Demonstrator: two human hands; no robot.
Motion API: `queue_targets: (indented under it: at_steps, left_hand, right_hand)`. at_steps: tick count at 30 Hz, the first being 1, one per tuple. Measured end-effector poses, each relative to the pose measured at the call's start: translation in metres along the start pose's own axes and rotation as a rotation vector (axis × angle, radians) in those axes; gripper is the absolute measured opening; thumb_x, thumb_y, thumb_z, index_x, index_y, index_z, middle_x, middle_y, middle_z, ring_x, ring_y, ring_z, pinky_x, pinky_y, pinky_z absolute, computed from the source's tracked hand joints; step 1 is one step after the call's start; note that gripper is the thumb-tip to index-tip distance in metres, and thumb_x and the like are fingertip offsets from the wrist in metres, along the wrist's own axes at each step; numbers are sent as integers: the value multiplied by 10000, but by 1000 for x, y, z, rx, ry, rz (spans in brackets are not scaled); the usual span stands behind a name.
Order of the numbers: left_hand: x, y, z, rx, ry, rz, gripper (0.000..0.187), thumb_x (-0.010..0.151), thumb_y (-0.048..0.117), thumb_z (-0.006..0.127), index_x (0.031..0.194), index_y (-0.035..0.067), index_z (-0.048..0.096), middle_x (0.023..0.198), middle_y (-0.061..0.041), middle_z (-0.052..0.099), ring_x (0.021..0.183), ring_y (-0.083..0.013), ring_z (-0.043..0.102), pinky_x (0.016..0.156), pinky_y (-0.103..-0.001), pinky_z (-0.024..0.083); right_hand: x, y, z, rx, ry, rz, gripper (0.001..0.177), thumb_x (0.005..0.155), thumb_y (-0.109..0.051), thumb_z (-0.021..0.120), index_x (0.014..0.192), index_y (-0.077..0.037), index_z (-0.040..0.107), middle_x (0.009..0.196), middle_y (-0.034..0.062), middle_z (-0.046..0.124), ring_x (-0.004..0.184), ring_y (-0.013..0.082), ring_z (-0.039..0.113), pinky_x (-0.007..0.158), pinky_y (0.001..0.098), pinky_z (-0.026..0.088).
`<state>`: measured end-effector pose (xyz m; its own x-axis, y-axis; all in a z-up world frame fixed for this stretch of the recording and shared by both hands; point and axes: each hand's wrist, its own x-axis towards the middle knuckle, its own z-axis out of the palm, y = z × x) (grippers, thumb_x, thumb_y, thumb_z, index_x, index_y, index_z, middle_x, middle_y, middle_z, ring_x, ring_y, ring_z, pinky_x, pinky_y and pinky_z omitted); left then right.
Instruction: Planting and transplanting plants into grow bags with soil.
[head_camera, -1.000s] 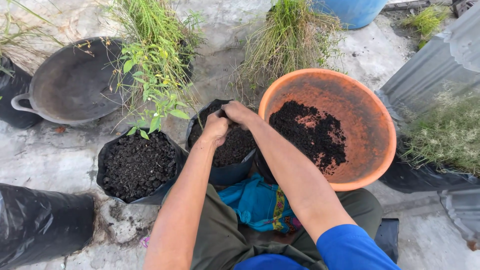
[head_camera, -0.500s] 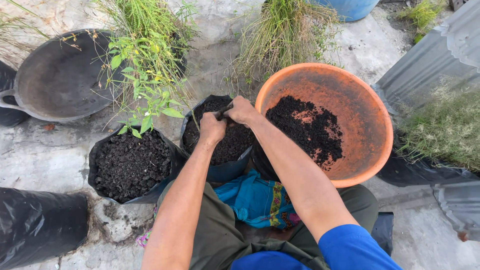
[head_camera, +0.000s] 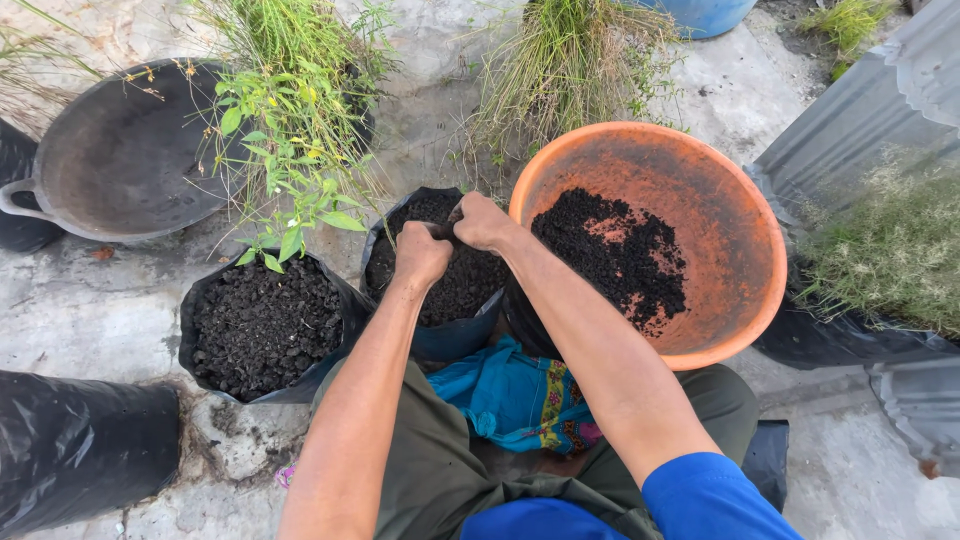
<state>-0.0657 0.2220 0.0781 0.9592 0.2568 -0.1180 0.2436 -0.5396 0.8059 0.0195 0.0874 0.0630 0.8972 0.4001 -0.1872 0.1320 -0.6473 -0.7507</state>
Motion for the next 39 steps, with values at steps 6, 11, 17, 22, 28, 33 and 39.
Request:
queue_targets:
  at_steps: [6, 11, 17, 22, 28, 33, 39]
  left_hand:
    - [-7, -10, -18, 162, -60, 51, 232, 759, 59, 723, 977, 13, 787, 950, -280, 741, 959, -389, 739, 849, -438, 585]
    - [-6, -39, -36, 316, -103, -13, 220, 726, 99, 780, 923, 0, 788, 958, -273, 737, 971, -408, 731, 860, -456, 589]
    - [-12, -65, -43, 380, -72, -54, 391, 642, 146, 880, 946, -61, 746, 1020, -320, 709, 1028, -439, 700, 880, -474, 582]
    - [-11, -71, -38, 348, -136, -98, 395, 649, 96, 823, 981, -98, 739, 1065, -347, 706, 1090, -438, 695, 928, -460, 578]
    - [-12, -62, -32, 426, -252, -125, 309, 764, 56, 714, 1021, -116, 694, 1091, -360, 686, 1081, -456, 686, 904, -489, 584]
    - [-17, -67, -32, 519, -182, -40, 260, 787, 25, 726, 1011, -108, 722, 1094, -355, 690, 1097, -451, 679, 924, -493, 582]
    - [-11, -85, -29, 569, -153, 17, 265, 784, 52, 765, 1001, -92, 719, 1069, -357, 685, 1082, -476, 667, 909, -511, 570]
  right_hand:
    - [-39, -34, -11, 139, -101, 31, 246, 693, -37, 774, 932, 20, 792, 859, 195, 799, 770, 253, 802, 730, 366, 645]
    - [-25, -19, 34, 134, -148, -78, 263, 679, -36, 800, 931, 39, 782, 847, 188, 789, 741, 220, 794, 696, 346, 641]
    - [-21, -25, 66, 7, -297, -142, 332, 648, -8, 687, 966, 31, 775, 903, 238, 767, 903, 313, 761, 799, 403, 582]
    - [-18, -8, 75, -135, -330, -167, 297, 713, -13, 645, 973, 51, 774, 926, 276, 744, 933, 352, 763, 814, 439, 576]
    - [-39, -23, 51, -92, -327, -80, 261, 698, -41, 687, 933, 19, 783, 830, 216, 769, 824, 324, 813, 775, 403, 630]
    - [-40, -27, 61, -173, -249, -286, 351, 608, -28, 714, 950, 6, 786, 849, 259, 734, 863, 371, 755, 765, 444, 593]
    - [-25, -12, 81, -243, -309, -297, 300, 687, -25, 663, 968, 7, 762, 937, 302, 707, 949, 421, 720, 813, 488, 568]
